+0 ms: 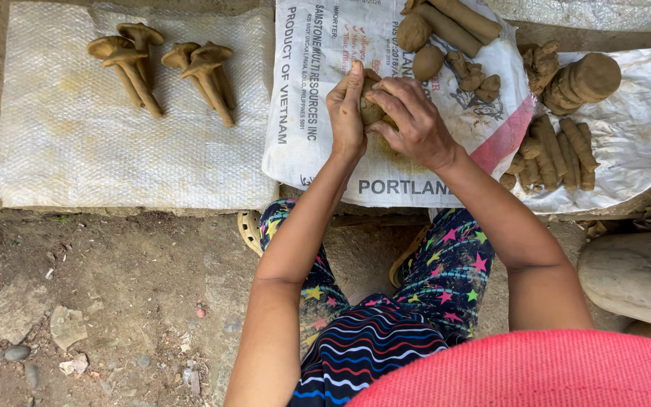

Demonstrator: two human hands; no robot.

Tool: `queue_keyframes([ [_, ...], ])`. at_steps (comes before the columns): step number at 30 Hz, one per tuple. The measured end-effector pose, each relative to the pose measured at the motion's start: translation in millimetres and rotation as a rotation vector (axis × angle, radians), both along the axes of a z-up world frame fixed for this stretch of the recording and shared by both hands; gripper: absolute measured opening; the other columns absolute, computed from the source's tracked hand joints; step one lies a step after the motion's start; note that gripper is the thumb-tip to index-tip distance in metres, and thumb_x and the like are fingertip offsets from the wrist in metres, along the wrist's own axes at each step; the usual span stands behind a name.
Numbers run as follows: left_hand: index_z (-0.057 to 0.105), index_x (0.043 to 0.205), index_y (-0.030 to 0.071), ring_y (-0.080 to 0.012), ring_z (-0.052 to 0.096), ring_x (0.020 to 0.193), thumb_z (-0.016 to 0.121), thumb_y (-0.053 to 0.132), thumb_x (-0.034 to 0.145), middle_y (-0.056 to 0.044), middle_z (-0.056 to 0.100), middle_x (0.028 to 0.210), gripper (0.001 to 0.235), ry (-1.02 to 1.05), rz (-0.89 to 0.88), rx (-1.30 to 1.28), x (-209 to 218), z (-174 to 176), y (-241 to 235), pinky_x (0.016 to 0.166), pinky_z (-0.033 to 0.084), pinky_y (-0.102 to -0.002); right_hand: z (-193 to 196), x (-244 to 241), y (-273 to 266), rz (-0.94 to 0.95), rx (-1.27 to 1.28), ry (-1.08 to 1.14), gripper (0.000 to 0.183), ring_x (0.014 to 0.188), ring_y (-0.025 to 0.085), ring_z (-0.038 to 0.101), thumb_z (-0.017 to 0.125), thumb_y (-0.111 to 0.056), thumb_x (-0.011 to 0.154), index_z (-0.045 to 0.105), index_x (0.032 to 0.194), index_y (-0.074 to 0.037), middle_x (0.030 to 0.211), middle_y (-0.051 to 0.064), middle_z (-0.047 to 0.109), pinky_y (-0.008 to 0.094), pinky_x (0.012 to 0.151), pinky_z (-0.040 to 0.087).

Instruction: The person shapes and flattens pieces of clay by hand on a surface, rolling them into balls and pressing them into disks before assembling them with other clay components.

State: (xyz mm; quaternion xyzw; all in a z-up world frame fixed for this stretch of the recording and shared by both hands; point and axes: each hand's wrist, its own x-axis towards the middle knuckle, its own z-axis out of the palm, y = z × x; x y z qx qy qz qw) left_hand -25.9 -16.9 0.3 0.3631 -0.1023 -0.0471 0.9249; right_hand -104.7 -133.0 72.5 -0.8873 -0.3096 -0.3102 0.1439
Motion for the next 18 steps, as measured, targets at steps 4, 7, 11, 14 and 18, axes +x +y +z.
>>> queue_keyframes([
  [4,0.071,0.089,-0.001,-0.0108,0.059,0.068,0.057,0.035,0.107,-0.006,0.066,0.078,0.043,0.033,-0.020,-0.043,-5,5,2,0.060,0.049,-0.025,-5,-1,0,0.003,0.009,-0.038,0.060,0.117,0.036,0.062,0.093,0.001,0.074,0.063,0.126,0.003,0.129,0.018,0.057,0.045,0.100,0.056],
  [7,0.070,0.087,-0.002,-0.0104,0.058,0.065,0.057,0.037,0.107,-0.006,0.065,0.076,0.046,0.053,-0.031,-0.047,-7,9,3,0.057,0.049,-0.024,-11,-1,0,-0.004,0.004,-0.078,0.055,0.114,0.035,0.063,0.091,0.003,0.074,0.064,0.122,0.005,0.124,0.018,0.059,0.044,0.097,0.057],
  [11,0.069,0.087,-0.002,-0.0104,0.056,0.064,0.057,0.042,0.107,-0.005,0.062,0.074,0.049,0.106,-0.031,-0.035,-7,9,2,0.056,0.047,-0.024,-18,2,2,-0.011,-0.003,-0.139,0.045,0.110,0.033,0.065,0.088,0.008,0.076,0.066,0.115,0.005,0.119,0.016,0.062,0.041,0.094,0.060],
  [14,0.069,0.086,-0.002,-0.0111,0.056,0.063,0.056,0.044,0.106,-0.005,0.061,0.072,0.051,0.129,-0.044,-0.039,-5,10,3,0.055,0.047,-0.025,-20,2,5,0.004,-0.007,-0.181,0.039,0.106,0.033,0.066,0.087,0.007,0.077,0.066,0.110,0.006,0.113,0.018,0.063,0.042,0.091,0.060],
  [18,0.068,0.086,-0.002,-0.0127,0.058,0.064,0.055,0.045,0.105,-0.006,0.061,0.073,0.052,0.165,-0.047,-0.060,-5,11,3,0.058,0.049,-0.026,-24,-1,9,-0.040,-0.019,-0.205,0.033,0.102,0.034,0.066,0.079,0.012,0.076,0.066,0.106,0.008,0.109,0.019,0.065,0.043,0.088,0.060],
])
